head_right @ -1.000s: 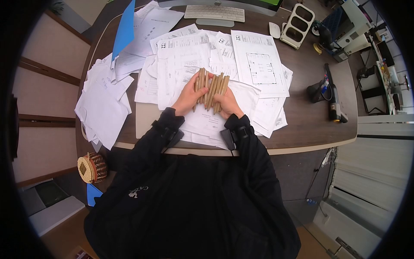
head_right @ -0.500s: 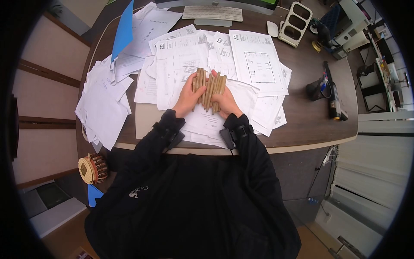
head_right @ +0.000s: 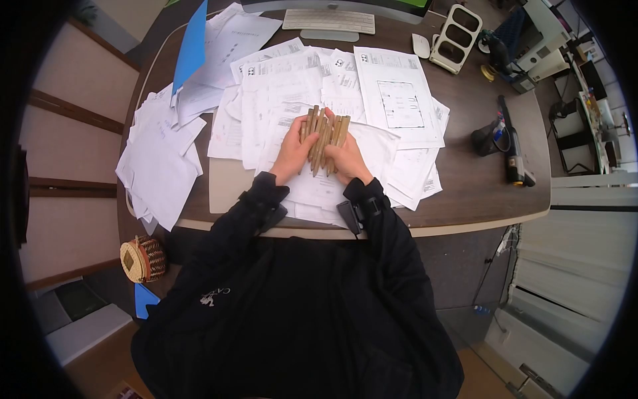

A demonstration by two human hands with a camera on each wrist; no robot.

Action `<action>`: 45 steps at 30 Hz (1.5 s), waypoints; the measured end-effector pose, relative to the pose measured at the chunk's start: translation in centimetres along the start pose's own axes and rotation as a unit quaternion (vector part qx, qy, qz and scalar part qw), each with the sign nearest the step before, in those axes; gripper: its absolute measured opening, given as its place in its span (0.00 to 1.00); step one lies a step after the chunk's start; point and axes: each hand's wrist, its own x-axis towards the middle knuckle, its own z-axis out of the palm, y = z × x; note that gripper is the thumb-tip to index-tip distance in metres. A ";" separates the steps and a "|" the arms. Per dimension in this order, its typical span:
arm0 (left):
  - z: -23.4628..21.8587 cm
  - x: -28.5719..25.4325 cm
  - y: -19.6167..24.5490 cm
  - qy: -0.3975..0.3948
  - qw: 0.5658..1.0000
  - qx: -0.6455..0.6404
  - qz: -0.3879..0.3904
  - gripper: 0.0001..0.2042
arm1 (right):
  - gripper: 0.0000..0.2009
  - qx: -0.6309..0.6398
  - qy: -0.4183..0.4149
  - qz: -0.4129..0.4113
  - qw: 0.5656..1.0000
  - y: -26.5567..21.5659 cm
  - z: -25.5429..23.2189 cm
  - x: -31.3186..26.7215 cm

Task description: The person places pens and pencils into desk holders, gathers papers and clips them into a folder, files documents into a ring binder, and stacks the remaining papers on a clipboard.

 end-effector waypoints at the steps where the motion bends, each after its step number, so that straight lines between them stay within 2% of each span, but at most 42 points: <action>1: 0.1 0.0 0.2 0.001 1.000 0.012 -0.004 0.18 | 0.42 -0.001 -0.001 0.001 1.000 0.1 0.0 0.1; 12: -0.4 -0.1 0.6 -0.023 0.998 -0.046 -0.021 0.20 | 0.37 -0.042 0.039 -0.035 0.998 1.0 -0.5 0.5; 16: -0.6 -0.1 0.5 -0.035 0.994 -0.096 -0.039 0.20 | 0.36 -0.046 0.025 -0.033 0.998 1.3 -1.0 0.7; 25: -0.6 0.0 -0.1 -0.006 0.999 -0.048 -0.014 0.20 | 0.33 -0.095 0.054 -0.048 0.993 1.4 -0.7 0.9; 33: -0.5 0.0 -0.1 -0.016 0.995 -0.097 0.008 0.25 | 0.29 -0.073 0.048 -0.072 0.994 1.7 -0.8 1.2; 37: -0.7 -0.1 0.1 -0.033 0.995 -0.090 0.006 0.27 | 0.29 -0.083 0.058 -0.066 0.993 1.8 -0.8 1.4; 40: -0.6 -0.2 0.4 -0.024 0.998 -0.050 0.013 0.27 | 0.29 -0.135 0.087 -0.056 0.985 2.3 -1.2 1.5; 42: -0.7 -0.2 0.2 -0.029 0.999 -0.040 0.006 0.28 | 0.32 -0.163 0.097 -0.089 0.978 2.3 -0.8 1.4; 45: -0.9 -0.2 0.5 -0.049 0.998 -0.050 -0.003 0.29 | 0.32 -0.131 0.092 -0.094 0.983 2.1 -0.4 1.2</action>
